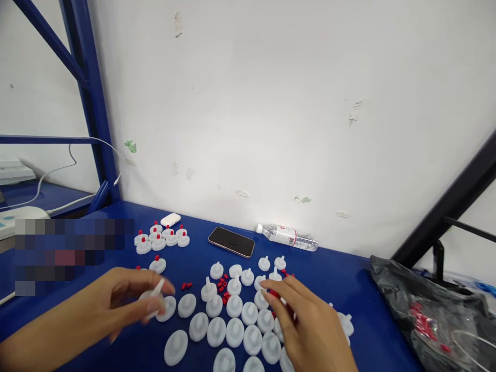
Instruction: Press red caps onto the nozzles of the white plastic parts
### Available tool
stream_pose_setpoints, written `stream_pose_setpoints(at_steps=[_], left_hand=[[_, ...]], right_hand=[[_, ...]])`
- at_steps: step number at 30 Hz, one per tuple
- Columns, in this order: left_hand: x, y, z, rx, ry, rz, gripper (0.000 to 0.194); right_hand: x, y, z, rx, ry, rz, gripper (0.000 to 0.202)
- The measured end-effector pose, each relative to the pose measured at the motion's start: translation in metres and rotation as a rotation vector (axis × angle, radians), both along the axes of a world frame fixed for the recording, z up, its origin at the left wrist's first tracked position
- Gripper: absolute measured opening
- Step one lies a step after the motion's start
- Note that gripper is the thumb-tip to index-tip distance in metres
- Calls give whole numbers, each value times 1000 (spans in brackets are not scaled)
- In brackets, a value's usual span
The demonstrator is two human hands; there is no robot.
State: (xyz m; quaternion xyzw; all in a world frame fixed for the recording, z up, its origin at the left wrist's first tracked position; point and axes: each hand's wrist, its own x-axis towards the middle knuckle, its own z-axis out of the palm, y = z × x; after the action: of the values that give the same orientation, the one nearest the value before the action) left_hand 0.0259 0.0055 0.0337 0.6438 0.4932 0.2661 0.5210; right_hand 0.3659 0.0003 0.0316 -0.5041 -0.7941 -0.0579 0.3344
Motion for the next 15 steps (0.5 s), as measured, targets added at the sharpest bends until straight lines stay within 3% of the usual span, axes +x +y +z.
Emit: stream_pose_setpoints(at_steps=[3, 6, 12, 15], left_hand=[[10, 10, -6, 310, 315, 190, 48], [11, 22, -24, 483, 417, 290, 47], [-1, 31, -43, 613, 480, 420, 35], [1, 34, -51, 596, 520, 385, 34]], right_hand=[[10, 18, -17, -23, -126, -56, 27], [7, 25, -28, -83, -141, -50, 35], [1, 19, -17, -49, -49, -63, 24], [-2, 17, -15, -74, -36, -37, 26]])
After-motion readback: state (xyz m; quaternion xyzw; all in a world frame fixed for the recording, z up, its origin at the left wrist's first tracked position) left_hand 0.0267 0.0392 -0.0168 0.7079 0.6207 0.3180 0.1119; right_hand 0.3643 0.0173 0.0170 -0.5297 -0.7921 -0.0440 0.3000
